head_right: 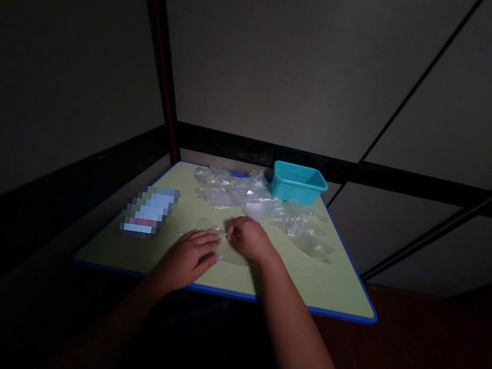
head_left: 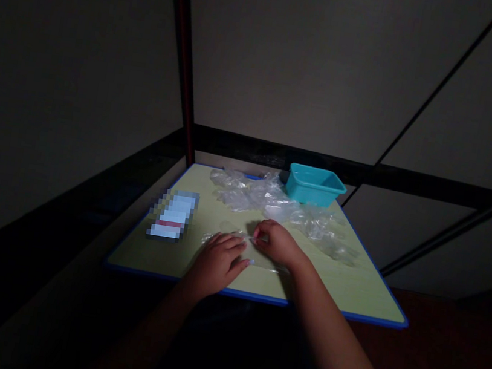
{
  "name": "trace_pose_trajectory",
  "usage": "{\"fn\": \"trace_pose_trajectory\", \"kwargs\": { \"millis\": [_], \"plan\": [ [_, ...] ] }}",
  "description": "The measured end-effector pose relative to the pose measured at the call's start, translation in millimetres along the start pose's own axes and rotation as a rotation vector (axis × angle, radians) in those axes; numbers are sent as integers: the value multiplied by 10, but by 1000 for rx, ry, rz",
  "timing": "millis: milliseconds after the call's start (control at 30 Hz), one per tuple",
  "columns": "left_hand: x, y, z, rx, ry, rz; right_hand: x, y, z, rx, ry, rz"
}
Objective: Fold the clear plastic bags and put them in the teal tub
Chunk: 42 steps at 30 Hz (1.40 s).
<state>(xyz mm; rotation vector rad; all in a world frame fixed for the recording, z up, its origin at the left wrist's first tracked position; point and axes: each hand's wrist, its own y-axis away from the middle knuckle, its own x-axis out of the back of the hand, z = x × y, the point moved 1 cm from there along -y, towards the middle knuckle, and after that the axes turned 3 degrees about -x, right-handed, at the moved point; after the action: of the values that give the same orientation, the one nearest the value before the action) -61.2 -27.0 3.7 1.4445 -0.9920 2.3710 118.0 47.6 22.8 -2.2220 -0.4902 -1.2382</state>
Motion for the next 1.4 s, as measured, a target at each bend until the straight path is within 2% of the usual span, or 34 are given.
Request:
{"fn": "trace_pose_trajectory", "kwargs": {
  "millis": [167,300,367,767,900,1000,1067,1267,1400],
  "plan": [
    [18,0,-42,-2,88,125,-28,9,28,60,-44,-27],
    [15,21,-110,140,145,281,-33,11,25,52,-54,-55],
    [9,29,-137,202,143,318,-32,12,15,34,-56,-73],
    [-3,28,-175,338,187,292,-22,9,-40,44,-71,-105],
    [7,30,-182,319,155,336,-11,11,-44,39,-54,-103],
    [29,33,-161,249,87,373,3,17,-62,36,-39,-106],
    [36,31,-124,186,28,318,10,22,-73,35,-29,-111],
    [-5,0,-2,62,-87,2,-18,22,-27,68,-33,-113],
    [-48,-16,4,37,-91,-87,-30,22,13,79,-22,-124]
  ]
}}
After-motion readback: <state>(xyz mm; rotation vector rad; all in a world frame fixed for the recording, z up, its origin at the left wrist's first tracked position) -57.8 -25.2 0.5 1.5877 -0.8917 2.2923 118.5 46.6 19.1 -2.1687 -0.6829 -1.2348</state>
